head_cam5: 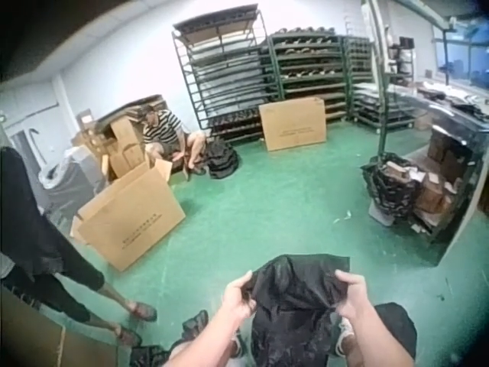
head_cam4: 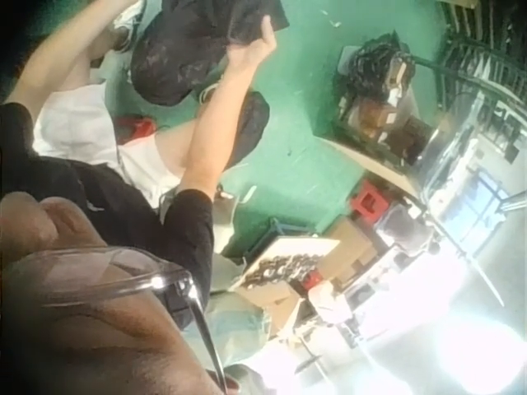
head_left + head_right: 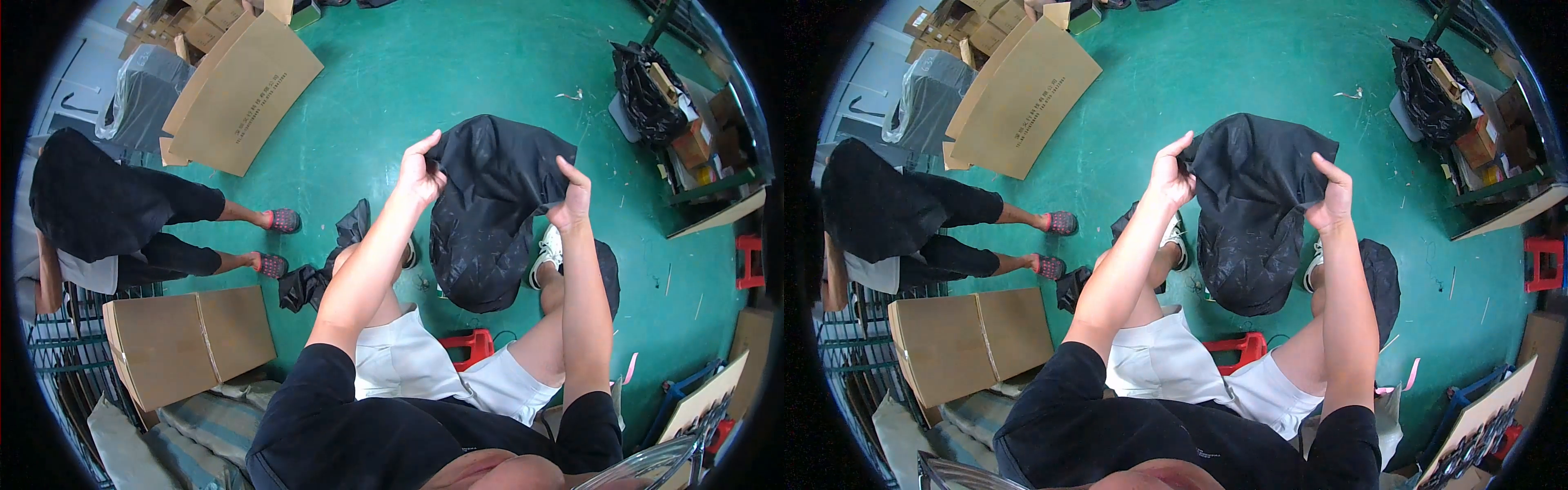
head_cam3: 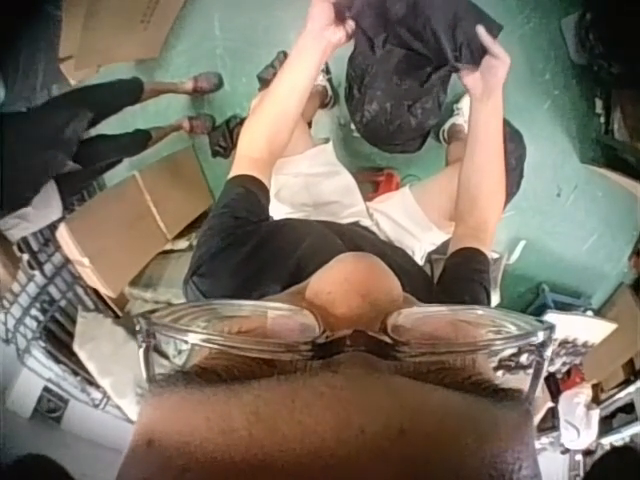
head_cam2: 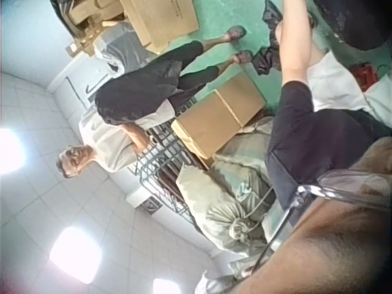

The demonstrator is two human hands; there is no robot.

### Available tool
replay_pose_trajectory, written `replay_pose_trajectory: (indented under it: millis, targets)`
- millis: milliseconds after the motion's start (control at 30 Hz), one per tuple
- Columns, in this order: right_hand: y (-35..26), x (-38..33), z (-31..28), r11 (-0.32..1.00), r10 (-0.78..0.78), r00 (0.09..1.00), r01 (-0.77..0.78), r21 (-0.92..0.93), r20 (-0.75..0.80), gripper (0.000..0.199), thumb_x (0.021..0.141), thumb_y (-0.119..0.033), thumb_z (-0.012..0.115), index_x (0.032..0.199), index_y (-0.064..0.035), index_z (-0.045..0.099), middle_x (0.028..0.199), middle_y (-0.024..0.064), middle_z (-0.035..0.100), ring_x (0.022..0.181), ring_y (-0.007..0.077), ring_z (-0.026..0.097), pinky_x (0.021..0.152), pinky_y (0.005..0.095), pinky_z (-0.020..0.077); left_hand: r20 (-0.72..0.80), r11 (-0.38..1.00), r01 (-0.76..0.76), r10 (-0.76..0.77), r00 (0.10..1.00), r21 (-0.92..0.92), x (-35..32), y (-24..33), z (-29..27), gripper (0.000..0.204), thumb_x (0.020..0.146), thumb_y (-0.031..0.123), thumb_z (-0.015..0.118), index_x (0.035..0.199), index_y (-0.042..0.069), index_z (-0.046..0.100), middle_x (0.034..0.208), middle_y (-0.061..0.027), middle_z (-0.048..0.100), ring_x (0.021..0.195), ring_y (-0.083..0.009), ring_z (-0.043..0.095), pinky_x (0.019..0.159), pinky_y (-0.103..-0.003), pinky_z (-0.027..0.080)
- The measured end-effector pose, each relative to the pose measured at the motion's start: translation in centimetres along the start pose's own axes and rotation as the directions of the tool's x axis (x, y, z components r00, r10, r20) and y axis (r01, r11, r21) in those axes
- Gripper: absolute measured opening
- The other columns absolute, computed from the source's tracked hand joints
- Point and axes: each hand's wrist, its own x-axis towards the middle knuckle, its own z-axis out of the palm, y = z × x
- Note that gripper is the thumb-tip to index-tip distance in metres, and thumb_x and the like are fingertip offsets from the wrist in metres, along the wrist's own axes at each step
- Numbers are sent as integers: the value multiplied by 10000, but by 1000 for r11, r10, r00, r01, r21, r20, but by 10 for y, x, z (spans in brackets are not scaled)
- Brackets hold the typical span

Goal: Inspecting and turning black fabric bags inside out in a warehouse or factory environment.

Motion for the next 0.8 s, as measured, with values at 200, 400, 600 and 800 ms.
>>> replay_pose_trajectory:
  millis: [200,400,600,800]
  targets:
    - [-5,57,-9,989,36,999,-35,-141,4,242,921,-95,512,1084,50,618,1074,169,677,962,283,672,864,410,550,-83,988,50,-38,996,144,30,-5,15,321,921,190,542,1131,-46,597,1125,-197,651,1054,-324,632,994,-492,467]
    - [-34,104,22,990,-23,998,30,-137,53,218,938,-99,508,1069,44,607,1044,165,677,916,289,674,831,429,558,80,964,-126,110,991,233,69,18,39,334,948,183,498,1173,-57,559,1172,-204,624,1059,-331,625,980,-484,477]
    - [27,135,-81,929,-119,933,-16,-369,-341,216,893,-65,607,1063,66,583,1038,174,634,929,311,640,770,532,548,-284,796,-239,453,845,556,96,-5,-64,487,869,161,679,1219,-131,507,1192,-225,607,1031,-290,627,907,-438,500]
    - [85,99,-284,934,-42,755,-203,-294,-654,444,859,-67,673,1266,24,521,1311,159,543,1145,306,554,925,571,441,-451,767,84,281,847,636,73,-88,-159,560,834,226,737,1200,-143,528,1224,-207,598,1050,-281,607,920,-412,464]
